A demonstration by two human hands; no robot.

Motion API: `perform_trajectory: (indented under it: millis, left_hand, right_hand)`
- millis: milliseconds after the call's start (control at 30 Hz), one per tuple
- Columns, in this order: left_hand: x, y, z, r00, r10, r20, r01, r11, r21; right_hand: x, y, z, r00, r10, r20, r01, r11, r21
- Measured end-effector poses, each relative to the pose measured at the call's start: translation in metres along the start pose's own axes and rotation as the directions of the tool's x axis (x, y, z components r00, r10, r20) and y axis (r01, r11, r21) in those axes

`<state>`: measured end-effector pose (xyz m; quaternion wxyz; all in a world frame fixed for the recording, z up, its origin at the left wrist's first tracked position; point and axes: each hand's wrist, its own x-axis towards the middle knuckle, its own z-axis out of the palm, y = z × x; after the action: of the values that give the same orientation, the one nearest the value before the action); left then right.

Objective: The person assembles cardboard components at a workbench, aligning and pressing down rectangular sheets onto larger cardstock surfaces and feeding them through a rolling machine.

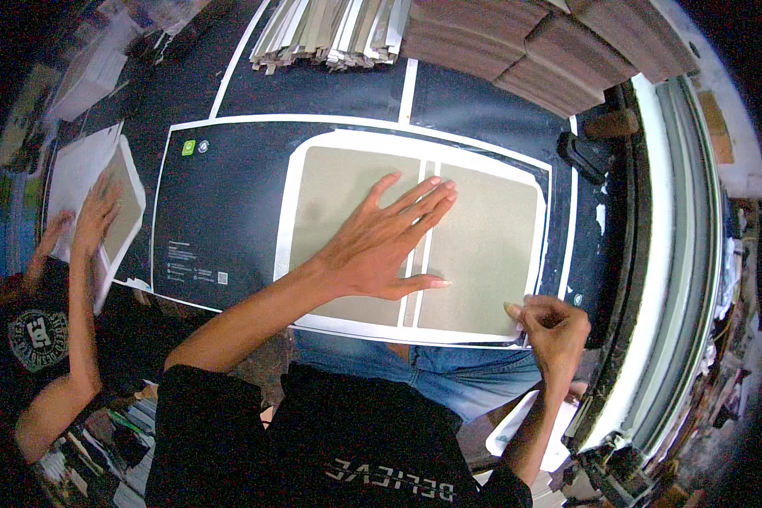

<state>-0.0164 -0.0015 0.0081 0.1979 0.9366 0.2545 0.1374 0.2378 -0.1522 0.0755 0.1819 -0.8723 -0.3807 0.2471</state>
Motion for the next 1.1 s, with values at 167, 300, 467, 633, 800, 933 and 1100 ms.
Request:
perform_trajectory:
  millis: [167,300,467,633,800,933,1100]
  left_hand:
    - [0.002,0.002,-0.007,1.0,-0.01,0.009,0.009,0.999,0.039]
    - [0.001,0.001,-0.006,1.0,-0.009,0.004,0.009,0.999,0.049]
    - [0.004,-0.001,-0.003,1.0,0.013,-0.025,-0.012,0.998,0.054]
    - [0.001,0.0,-0.001,1.0,-0.004,-0.005,0.004,0.997,0.072]
    - [0.002,0.002,0.001,1.0,-0.007,0.008,0.007,0.997,0.077]
    - [0.002,0.003,-0.001,1.0,-0.013,0.013,0.012,0.996,0.088]
    - [0.003,0.004,-0.002,1.0,-0.008,0.01,0.008,0.997,0.071]
  right_hand:
    - [-0.003,-0.033,0.021,0.844,-0.536,-0.003,0.533,0.841,-0.093]
    - [-0.002,-0.045,0.043,0.792,-0.582,0.185,0.605,0.788,-0.114]
    - [0.003,-0.038,0.045,0.785,-0.586,0.199,0.615,0.776,-0.141]
    - [0.006,-0.04,0.048,0.785,-0.578,0.223,0.614,0.774,-0.157]
    - [0.004,-0.039,0.047,0.793,-0.57,0.217,0.603,0.786,-0.138]
    - [0.005,-0.04,0.048,0.793,-0.567,0.221,0.601,0.788,-0.133]
    - [0.004,-0.04,0.047,0.803,-0.555,0.217,0.587,0.801,-0.122]
